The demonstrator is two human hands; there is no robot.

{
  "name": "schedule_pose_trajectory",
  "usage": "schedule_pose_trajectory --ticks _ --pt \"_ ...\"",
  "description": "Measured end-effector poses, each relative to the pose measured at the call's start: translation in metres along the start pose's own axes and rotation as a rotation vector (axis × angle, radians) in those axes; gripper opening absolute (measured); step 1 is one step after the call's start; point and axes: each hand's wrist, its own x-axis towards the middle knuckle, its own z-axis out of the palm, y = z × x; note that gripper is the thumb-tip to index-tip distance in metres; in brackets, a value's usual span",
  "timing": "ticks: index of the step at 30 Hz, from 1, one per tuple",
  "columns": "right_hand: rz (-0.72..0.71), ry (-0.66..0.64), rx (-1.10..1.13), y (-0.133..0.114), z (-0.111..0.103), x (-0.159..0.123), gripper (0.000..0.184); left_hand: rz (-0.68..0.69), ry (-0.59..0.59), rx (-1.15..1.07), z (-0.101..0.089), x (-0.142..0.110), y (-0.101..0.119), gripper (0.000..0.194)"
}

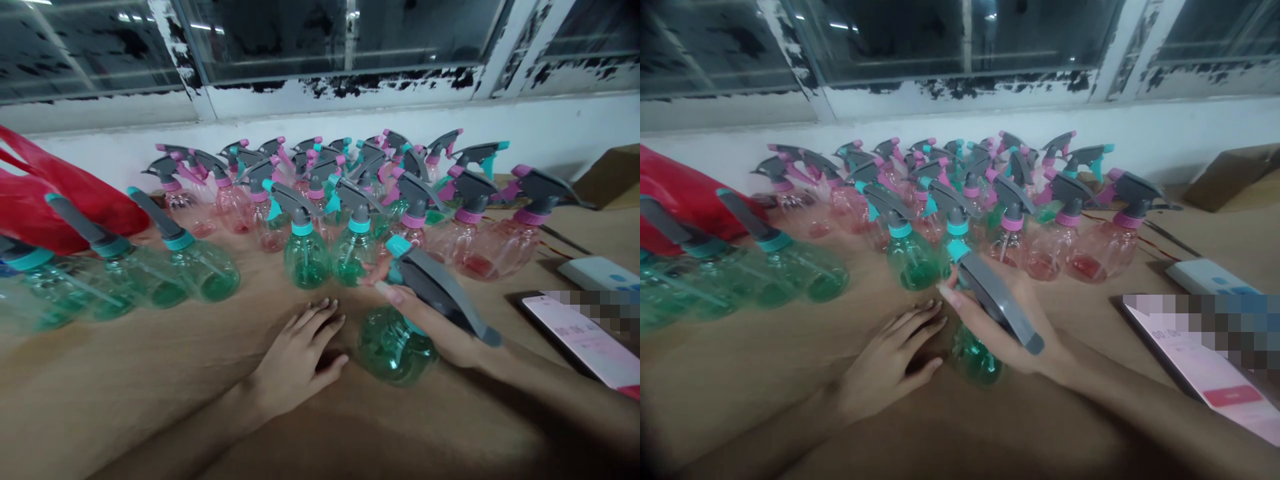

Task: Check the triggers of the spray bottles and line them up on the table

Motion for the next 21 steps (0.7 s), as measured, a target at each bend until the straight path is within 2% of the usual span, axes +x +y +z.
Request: schedule_pose_trajectory --ticks 4,21 --pt "0.004 0.030 0.042 -0.0034 0.0013 0.0038 0.023 0.001 -0.004 -0.009 -0.0016 0.0003 0.0004 0.049" --pt "-0.001 0.044 0.094 -0.0050 0.0022 0.0026 0.023 -0.009 -0.007 0.002 -0.0019 0.0006 0.0009 0.049"
